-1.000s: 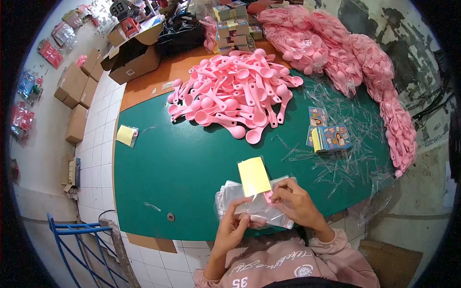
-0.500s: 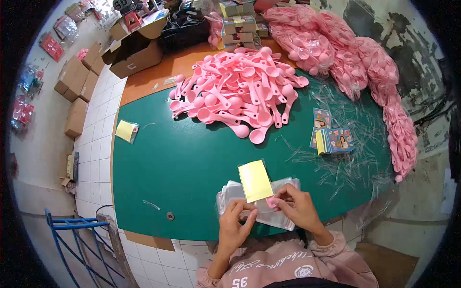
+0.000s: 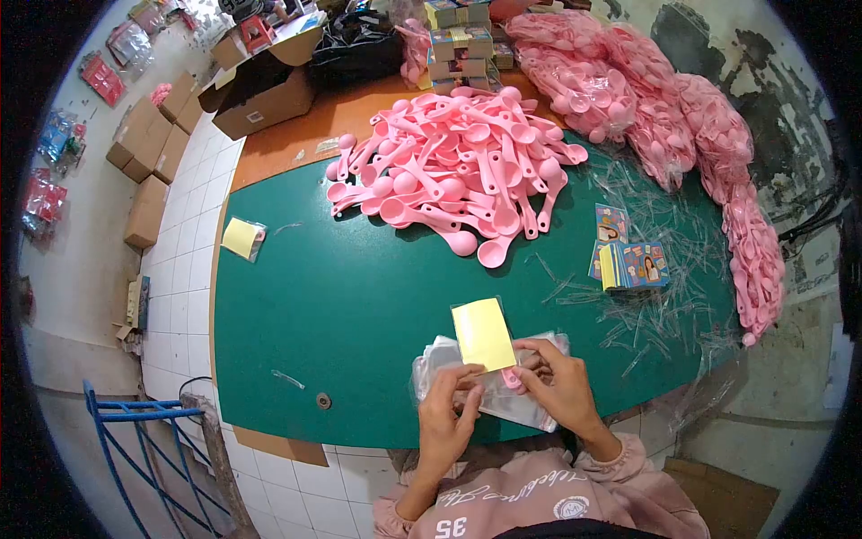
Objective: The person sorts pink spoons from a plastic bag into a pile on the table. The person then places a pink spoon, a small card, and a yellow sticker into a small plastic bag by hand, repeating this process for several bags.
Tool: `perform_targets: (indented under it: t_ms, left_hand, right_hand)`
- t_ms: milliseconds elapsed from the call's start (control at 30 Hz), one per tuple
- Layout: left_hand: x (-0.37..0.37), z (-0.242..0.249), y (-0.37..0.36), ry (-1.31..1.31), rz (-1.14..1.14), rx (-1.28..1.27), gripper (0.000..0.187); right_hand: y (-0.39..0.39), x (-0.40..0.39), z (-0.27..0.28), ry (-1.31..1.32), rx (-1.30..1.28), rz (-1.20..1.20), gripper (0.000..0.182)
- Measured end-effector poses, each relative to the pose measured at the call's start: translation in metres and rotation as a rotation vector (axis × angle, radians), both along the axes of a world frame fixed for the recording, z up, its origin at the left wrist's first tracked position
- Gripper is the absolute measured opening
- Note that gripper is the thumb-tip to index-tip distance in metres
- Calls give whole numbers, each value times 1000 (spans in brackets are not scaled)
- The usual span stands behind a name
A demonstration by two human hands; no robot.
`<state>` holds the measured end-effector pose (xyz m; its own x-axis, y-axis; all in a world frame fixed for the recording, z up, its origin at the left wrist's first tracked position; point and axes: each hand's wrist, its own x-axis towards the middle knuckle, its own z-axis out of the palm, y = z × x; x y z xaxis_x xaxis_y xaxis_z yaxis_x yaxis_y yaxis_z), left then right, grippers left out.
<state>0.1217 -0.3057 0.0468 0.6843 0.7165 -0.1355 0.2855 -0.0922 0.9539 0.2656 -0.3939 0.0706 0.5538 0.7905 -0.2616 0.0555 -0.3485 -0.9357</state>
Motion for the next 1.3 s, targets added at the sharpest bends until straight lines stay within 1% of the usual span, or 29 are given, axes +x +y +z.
perform_targets:
  t_ms: [100, 133, 200, 233, 267, 300, 333, 400, 433, 500, 533, 567, 600, 633, 667, 700, 733, 800, 833, 900, 933, 1000, 1033, 1100, 1133, 1200, 1233, 1267, 1300]
  left_hand:
    - [4, 12, 3, -3, 40, -43, 27]
    - [2, 14, 7, 7, 30, 22, 30]
    - [-2, 17, 23, -13, 67, 194, 34]
    - [-5, 17, 36, -42, 115, 303, 34]
    - [-8, 20, 49, 19, 189, 377, 34]
    - [-6, 21, 60, 21, 334, 483, 31]
    - [-4, 24, 68, 14, 329, 491, 31]
    - [0, 29, 78, 294, 424, 1046, 29]
    - [6, 29, 73, 215, 308, 947, 25]
    - [23, 23, 61, 70, -142, 723, 24]
    - [34, 18, 49, 73, -330, 626, 27]
    - [44, 0, 39, 2, -425, 676, 30]
    - [52, -1, 32, 0, -427, 677, 30]
    - [59, -2, 27, 38, -468, 780, 31]
    - [63, -2, 26, 75, -509, 882, 32]
    - [65, -5, 29, 31, -520, 852, 29]
    - [64, -6, 33, 33, -520, 848, 29]
    - [63, -8, 39, 61, -554, 681, 24]
    - [63, -8, 40, 61, -550, 676, 24]
    - [63, -8, 41, -16, -548, 508, 16]
    - [63, -6, 42, -19, -546, 504, 16]
    - [63, 2, 43, -71, -532, 639, 12]
    - [62, 5, 44, -72, -532, 636, 12]
    - [61, 8, 47, -117, -502, 560, 10]
    - [60, 8, 49, -113, -501, 559, 10]
    - [58, 6, 52, -187, -561, 217, 11]
    - [56, 8, 52, -185, -562, 217, 11]
    - [54, 11, 52, -168, -570, 21, 13]
    - [53, 13, 52, -149, -574, -173, 14]
  right_hand:
    - [-1, 4, -2, 1, -28, 45, 29]
    - [-1, 8, -1, -1, -26, 44, 29]
    - [5, 22, 3, -365, 11, 194, 27]
    - [11, 32, 5, -366, 11, 191, 27]
    - [21, 44, 5, -495, 69, 184, 26]
    - [32, 57, 5, -626, 131, 173, 25]
    - [44, 69, 6, -652, 167, 160, 22]
    - [73, 93, -2, -770, 196, 126, 21]
    - [88, 104, -12, -860, 185, 104, 22]
    - [117, 111, -20, -978, 228, -41, 24]
    - [128, 113, -27, -976, 227, -41, 24]
    - [139, 116, -34, -958, 165, -76, 27]
    - [144, 118, -35, -940, 104, -111, 30]
    - [144, 120, -34, -940, 102, -112, 30]
    - [142, 120, -27, -796, 40, -79, 32]
    - [141, 120, -22, -651, -20, -46, 34]
    - [136, 121, -20, -649, -23, -43, 34]
    - [114, 124, -13, -156, 311, 30, 36]
    - [97, 126, -2, -174, 246, 91, 34]
    - [71, 112, 13, -126, 349, -16, 20]
    - [58, 105, 20, -127, 344, -13, 20]
    - [31, 92, 32, 186, 297, -197, 18]
    - [19, 85, 37, 186, 294, -197, 18]
    - [0, 72, 42, -222, 179, -160, 20]
    - [-5, 65, 41, -219, 179, -159, 20]
    - [-13, 54, 40, -209, 213, -251, 20]
    - [-14, 48, 41, -82, 302, -309, 20]
    - [-14, 44, 40, -82, 303, -310, 20]
    - [-14, 40, 38, -153, 354, -355, 20]
